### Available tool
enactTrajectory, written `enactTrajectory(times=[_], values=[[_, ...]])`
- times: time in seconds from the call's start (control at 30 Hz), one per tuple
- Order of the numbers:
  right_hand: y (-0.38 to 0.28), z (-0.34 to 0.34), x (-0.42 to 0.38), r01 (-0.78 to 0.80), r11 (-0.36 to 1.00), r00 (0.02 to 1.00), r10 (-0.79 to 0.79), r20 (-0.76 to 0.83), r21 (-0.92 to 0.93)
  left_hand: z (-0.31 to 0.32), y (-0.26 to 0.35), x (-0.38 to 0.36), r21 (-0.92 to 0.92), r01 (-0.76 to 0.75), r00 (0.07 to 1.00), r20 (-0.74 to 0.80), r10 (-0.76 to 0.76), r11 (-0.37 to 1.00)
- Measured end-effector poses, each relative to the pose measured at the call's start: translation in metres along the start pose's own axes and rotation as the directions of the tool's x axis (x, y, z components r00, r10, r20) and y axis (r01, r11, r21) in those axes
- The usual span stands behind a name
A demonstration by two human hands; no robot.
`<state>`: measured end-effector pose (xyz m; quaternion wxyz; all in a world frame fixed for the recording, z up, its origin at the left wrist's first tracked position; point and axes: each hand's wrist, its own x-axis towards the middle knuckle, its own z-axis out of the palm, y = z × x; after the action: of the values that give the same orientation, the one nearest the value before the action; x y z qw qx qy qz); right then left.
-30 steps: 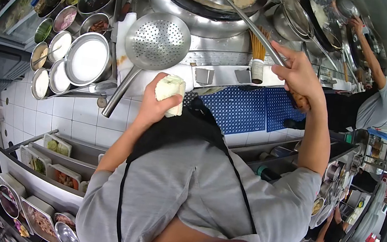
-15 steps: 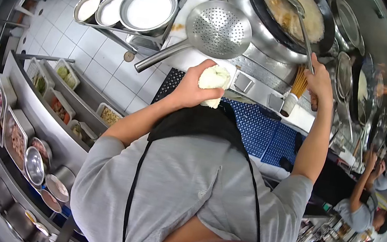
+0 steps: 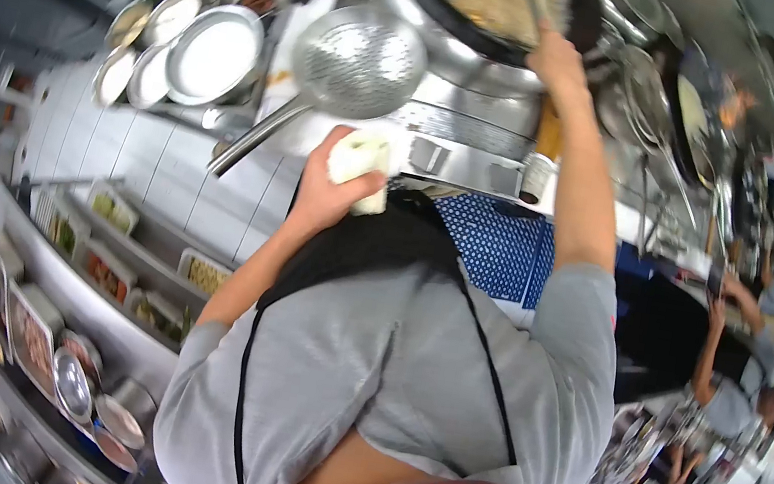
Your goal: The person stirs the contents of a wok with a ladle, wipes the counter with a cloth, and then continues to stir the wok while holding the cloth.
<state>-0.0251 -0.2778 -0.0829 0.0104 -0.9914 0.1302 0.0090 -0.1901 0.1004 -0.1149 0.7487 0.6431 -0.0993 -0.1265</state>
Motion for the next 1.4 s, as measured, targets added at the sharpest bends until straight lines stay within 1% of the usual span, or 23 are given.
enactTrajectory(times=[0.07, 0.13, 0.17, 0.27, 0.3, 0.4, 0.5, 0.6, 0.7, 0.8, 0.9, 1.0, 1.03, 1.13, 1.33, 1.4], values=[[0.000, 0.002, -0.013, 0.033, 0.999, 0.998, -0.034, -0.045, -0.010, 0.000, 0.000, 0.001, -0.046, 0.028, 1.000, 0.014, -0.027, 0.999], [-0.005, -0.011, -0.033, 0.006, 0.999, 0.999, -0.003, -0.043, 0.053, -0.001, 0.001, 0.004, -0.059, 0.048, 0.998, 0.031, -0.046, 0.997], [-0.006, -0.018, -0.040, -0.009, 0.998, 1.000, 0.008, 0.021, 0.064, 0.000, 0.000, 0.004, -0.067, 0.062, 0.998, 0.035, -0.060, 0.996], [0.002, -0.023, -0.061, -0.001, 0.997, 0.999, -0.002, 0.041, 0.078, 0.001, 0.000, 0.008, -0.071, 0.069, 0.995, 0.080, -0.063, 0.995], [0.007, -0.022, -0.066, -0.002, 0.994, 0.997, -0.006, 0.079, 0.107, 0.002, 0.000, 0.010, -0.070, 0.069, 0.993, 0.099, -0.062, 0.995], [0.016, -0.029, -0.085, 0.011, 0.994, 0.997, -0.020, 0.079, 0.110, 0.006, 0.002, 0.014, -0.058, 0.078, 0.986, 0.154, -0.068, 0.995], [0.023, -0.042, -0.105, -0.027, 0.992, 0.994, 0.014, 0.107, 0.121, 0.011, 0.005, 0.018, -0.038, 0.102, 0.974, 0.205, -0.092, 0.994], [0.029, -0.052, -0.122, -0.081, 0.980, 0.991, 0.060, 0.117, 0.184, 0.015, 0.002, 0.023, -0.044, 0.099, 0.964, 0.250, -0.085, 0.994], [0.029, -0.075, -0.138, -0.083, 0.982, 0.981, 0.051, 0.189, 0.169, 0.018, -0.001, 0.026, -0.016, 0.090, 0.955, 0.285, -0.082, 0.996], [0.017, -0.115, -0.156, -0.177, 0.966, 0.937, 0.106, 0.334, 0.189, 0.022, -0.002, 0.029, -0.004, 0.090, 0.950, 0.300, -0.085, 0.996], [0.030, -0.121, -0.166, -0.086, 0.986, 0.953, 0.041, 0.300, 0.141, 0.024, -0.006, 0.030, 0.025, 0.070, 0.950, 0.303, -0.074, 0.997], [0.049, -0.117, -0.178, 0.060, 0.998, 0.987, -0.059, 0.151, -0.004, 0.025, -0.009, 0.032, 0.047, 0.051, 0.955, 0.289, -0.063, 0.998], [0.052, -0.116, -0.180, 0.055, 0.998, 0.987, -0.057, 0.153, 0.016, 0.026, -0.009, 0.031, 0.051, 0.052, 0.957, 0.282, -0.065, 0.997], [0.050, -0.120, -0.182, 0.032, 0.999, 0.978, -0.028, 0.204, -0.019, 0.026, -0.006, 0.030, 0.038, 0.103, 0.960, 0.259, -0.110, 0.994], [0.049, -0.082, -0.156, 0.038, 0.991, 0.989, -0.018, 0.145, -0.131, 0.027, 0.001, 0.027, 0.025, 0.077, 0.972, 0.219, -0.080, 0.997], [0.049, -0.063, -0.142, 0.046, 0.994, 0.994, -0.036, 0.105, -0.095, 0.025, 0.001, 0.026, 0.014, 0.061, 0.979, 0.193, -0.063, 0.998]])
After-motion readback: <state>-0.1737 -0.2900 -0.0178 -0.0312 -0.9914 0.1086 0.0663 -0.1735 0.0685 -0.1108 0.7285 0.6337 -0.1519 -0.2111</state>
